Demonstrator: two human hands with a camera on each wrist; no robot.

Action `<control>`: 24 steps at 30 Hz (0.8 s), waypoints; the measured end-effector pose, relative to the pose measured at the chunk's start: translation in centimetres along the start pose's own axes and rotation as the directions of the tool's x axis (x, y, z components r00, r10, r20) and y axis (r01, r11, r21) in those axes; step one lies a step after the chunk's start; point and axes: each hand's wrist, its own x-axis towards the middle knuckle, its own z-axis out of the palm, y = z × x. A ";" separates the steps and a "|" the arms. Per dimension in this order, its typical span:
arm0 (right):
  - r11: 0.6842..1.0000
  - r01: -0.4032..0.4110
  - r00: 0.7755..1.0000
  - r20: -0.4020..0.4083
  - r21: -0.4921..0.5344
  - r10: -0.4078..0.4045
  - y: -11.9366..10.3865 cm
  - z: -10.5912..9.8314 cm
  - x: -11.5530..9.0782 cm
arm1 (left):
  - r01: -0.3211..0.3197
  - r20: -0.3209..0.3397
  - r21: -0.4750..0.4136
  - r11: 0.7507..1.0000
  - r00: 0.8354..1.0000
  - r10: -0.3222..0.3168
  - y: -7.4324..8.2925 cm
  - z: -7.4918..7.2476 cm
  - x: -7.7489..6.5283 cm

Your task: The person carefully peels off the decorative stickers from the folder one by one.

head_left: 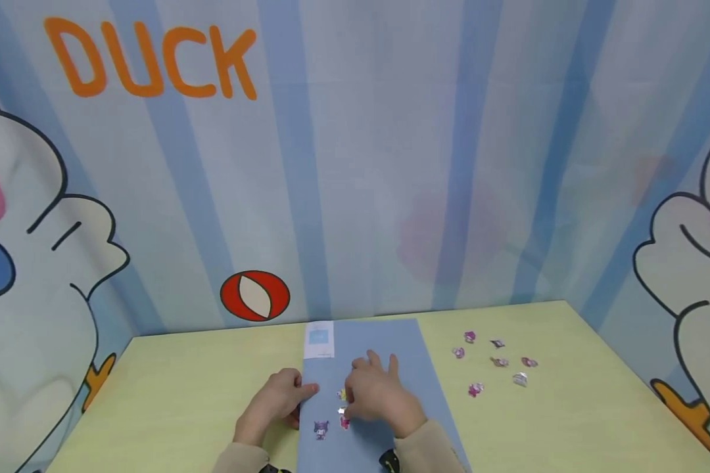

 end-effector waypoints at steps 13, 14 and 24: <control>1.000 0.015 1.000 -0.020 -0.023 -0.015 -0.7 0.2 0.0 | 0.020 -0.001 0.008 1.000 1.000 -0.020 0.4 0.0 -0.2; 1.000 0.021 1.000 -0.019 -0.018 -0.021 -0.7 0.1 0.0 | 0.020 -0.001 0.011 1.000 1.000 -0.020 0.4 0.0 -0.2; 0.998 0.056 0.998 -0.026 0.011 -0.056 -0.6 -1.1 -0.4 | 0.006 0.001 0.013 1.000 1.000 -0.007 0.1 0.0 0.0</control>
